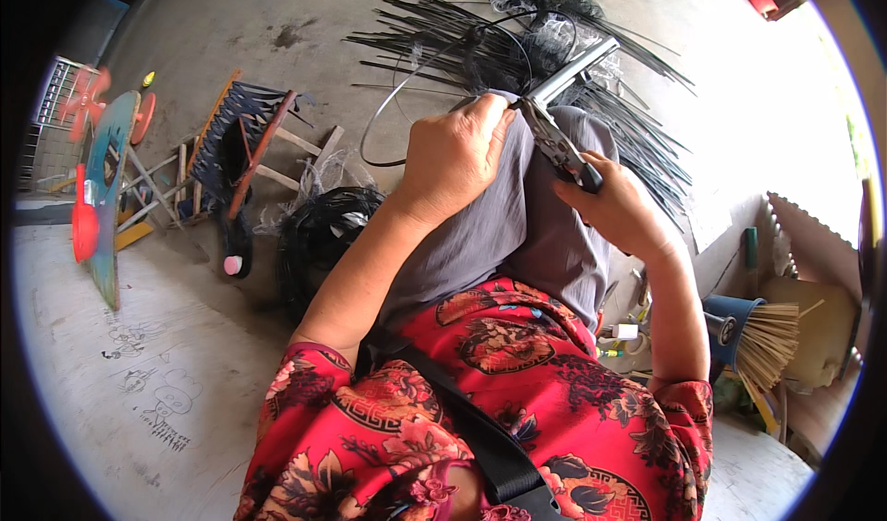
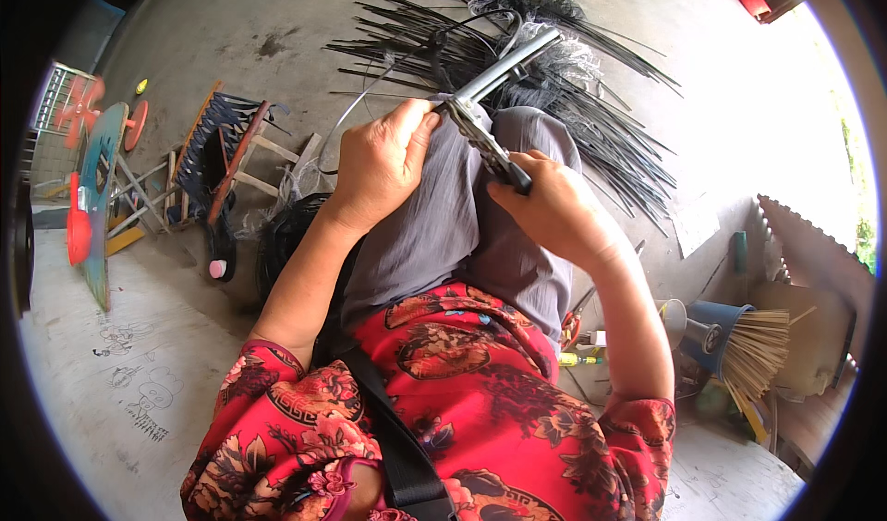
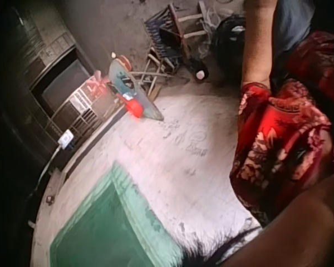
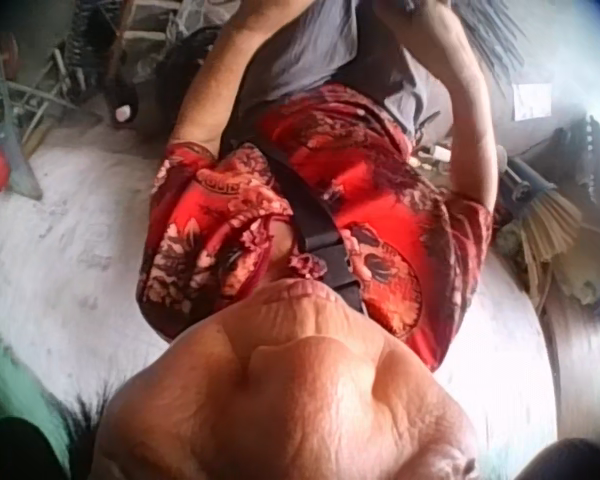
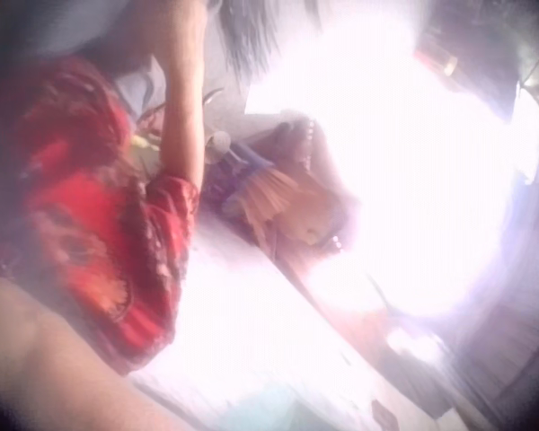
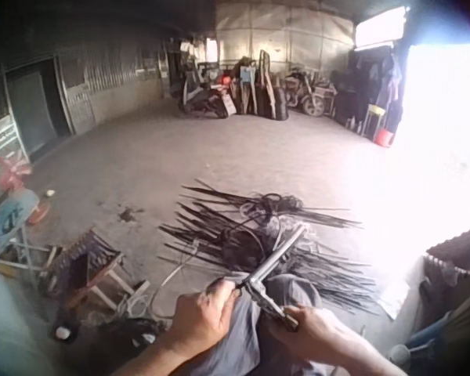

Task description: The person attaches black rods to a net using a fastener tool and finishes by trimming excess material with scissors.

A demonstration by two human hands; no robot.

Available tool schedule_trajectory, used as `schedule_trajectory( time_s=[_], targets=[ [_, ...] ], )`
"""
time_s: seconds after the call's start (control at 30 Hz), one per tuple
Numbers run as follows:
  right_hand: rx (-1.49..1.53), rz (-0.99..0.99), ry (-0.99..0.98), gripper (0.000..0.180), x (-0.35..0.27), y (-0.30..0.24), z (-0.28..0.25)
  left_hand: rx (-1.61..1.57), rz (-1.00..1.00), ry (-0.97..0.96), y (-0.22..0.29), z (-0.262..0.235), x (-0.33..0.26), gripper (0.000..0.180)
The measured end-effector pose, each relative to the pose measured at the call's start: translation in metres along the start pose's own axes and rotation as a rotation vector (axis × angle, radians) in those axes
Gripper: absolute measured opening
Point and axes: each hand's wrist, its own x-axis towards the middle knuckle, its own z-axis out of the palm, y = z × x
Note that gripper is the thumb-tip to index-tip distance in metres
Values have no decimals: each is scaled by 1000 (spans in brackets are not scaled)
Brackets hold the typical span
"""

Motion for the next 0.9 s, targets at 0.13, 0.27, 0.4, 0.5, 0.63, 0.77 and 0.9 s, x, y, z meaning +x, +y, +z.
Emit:
schedule_trajectory(
  time_s=[0.13, 0.27, 0.4, 0.5, 0.63, 0.77, 0.9],
  targets=[
    [435, 58, -175, 30, -25, 29, 12, -218, -148, 89, -22, -13, 1, 20],
    [550, -51, -174, 26, -52, 23, 41, -345, -167, 50, -31, -21, 2, 23],
    [268, -250, -209, 40, -59, 21, 65, -537, -255, 64, -38, -30, 1, 29],
    [-54, -362, -242, 45, -70, 29, 98, -744, -378, 140, -36, -45, 14, 29],
    [-212, -429, -389, 50, -71, 29, 113, -829, -285, 296, -36, -83, 32, 26],
    [257, -336, -57, 45, -33, 21, 34, -724, -149, 425, -11, -126, 43, 36],
    [-120, -363, 779, 57, 78, 92, -4, -945, -5, 470, 1, -162, 47, 46]
  ],
)
